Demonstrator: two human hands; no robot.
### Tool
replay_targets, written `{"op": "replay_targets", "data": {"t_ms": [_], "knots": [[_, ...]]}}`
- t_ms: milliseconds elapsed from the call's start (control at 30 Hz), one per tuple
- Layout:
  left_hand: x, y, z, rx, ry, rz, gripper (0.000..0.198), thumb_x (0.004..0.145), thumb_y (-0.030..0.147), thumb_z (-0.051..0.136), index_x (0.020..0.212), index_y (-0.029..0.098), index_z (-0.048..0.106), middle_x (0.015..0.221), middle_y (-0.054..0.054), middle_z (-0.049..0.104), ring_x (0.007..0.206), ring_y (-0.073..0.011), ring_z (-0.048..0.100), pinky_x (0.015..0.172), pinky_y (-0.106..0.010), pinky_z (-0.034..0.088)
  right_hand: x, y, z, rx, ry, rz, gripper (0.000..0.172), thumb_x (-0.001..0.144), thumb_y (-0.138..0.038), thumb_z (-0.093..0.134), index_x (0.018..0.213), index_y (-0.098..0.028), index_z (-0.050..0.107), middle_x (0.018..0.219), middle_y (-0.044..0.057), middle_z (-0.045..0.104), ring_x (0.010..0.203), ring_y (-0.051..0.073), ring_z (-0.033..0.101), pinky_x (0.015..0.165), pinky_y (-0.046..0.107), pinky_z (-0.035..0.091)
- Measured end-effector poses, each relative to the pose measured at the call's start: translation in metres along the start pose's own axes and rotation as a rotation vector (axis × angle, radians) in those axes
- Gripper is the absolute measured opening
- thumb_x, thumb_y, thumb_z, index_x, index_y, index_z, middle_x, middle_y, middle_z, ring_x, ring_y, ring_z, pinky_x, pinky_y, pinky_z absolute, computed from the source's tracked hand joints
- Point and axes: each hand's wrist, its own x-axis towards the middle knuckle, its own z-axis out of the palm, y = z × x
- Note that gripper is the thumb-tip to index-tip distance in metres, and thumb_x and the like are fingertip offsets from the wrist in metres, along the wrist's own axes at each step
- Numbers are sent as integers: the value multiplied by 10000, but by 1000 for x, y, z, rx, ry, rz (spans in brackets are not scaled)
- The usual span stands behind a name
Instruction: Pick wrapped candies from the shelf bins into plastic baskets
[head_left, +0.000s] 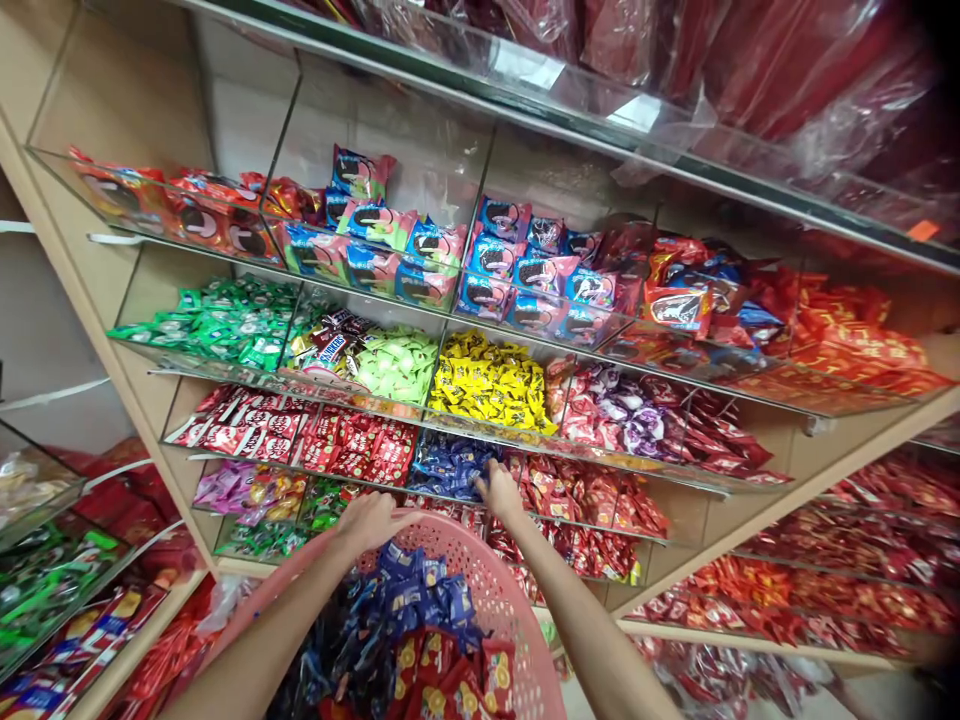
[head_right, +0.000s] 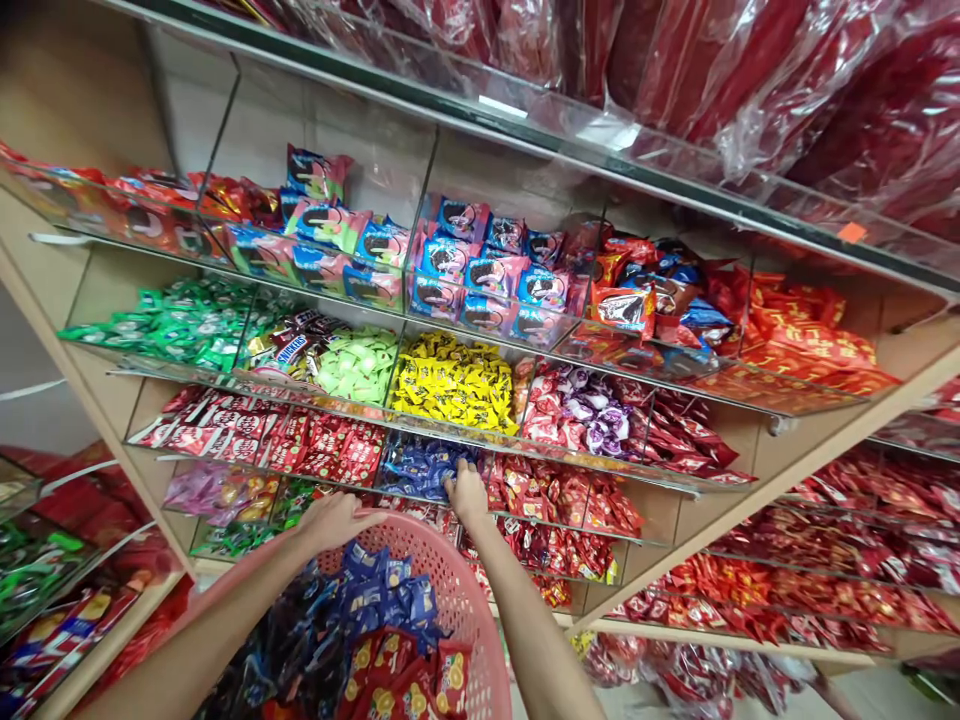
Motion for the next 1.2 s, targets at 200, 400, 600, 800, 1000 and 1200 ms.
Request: {"op": "replay_targets", "data": {"t_ms": [200, 400, 600, 800, 1000, 1200], "knots": [[-3, -10, 0, 27, 40, -4, 747, 681, 765, 188, 741, 172, 639, 842, -154, 672, 833, -311, 614, 707, -370, 438, 32, -29, 41, -26, -48, 263, 665, 730, -574, 458, 1203, -117, 357, 1193, 238, 389, 996, 327, 541, 748, 426, 427], [-5, -12, -5, 13, 35, -27, 742, 673, 772, 197, 715, 176, 637, 836, -150, 676, 833, -301, 620, 713, -355, 435, 37, -27, 53, 68, -56, 245, 488, 715, -475, 543, 1107, -205, 436, 1134, 146, 411, 871, 225, 591, 744, 343, 431], [0, -7, 2, 26, 33, -9, 795, 665, 786, 161, 767, 165, 647, 864, -168, 668, 842, -322, 610, 699, -378, 435, 43, -16, 56, 329, 17, 166, 317, 641, -319, 642, 903, -211, 499, 917, 29, 551, 812, 159, 560, 718, 260, 439], [6, 1, 0, 35, 54, 52, 734, 689, 755, 198, 743, 183, 654, 825, -140, 672, 835, -296, 613, 703, -352, 434, 39, -4, 36, 675, 110, 221, 355, 617, -390, 638, 849, -184, 465, 660, -15, 543, 530, 116, 512, 445, 221, 422], [4, 13, -12, 55, 41, 67, 776, 666, 783, 197, 773, 170, 660, 875, -155, 672, 857, -293, 614, 722, -351, 441, 3, -3, -5, 980, 107, 181, 433, 596, -459, 648, 875, -208, 433, 775, -11, 548, 568, 103, 541, 477, 226, 458], [0, 18, -20, 33, -9, -8, 807, 609, 826, 237, 778, 163, 663, 876, -145, 677, 882, -274, 613, 745, -310, 439, -78, -3, -11, 1212, -190, 68, 455, 522, -428, 740, 831, -189, 509, 768, -7, 594, 648, 117, 558, 595, 248, 470]]}}
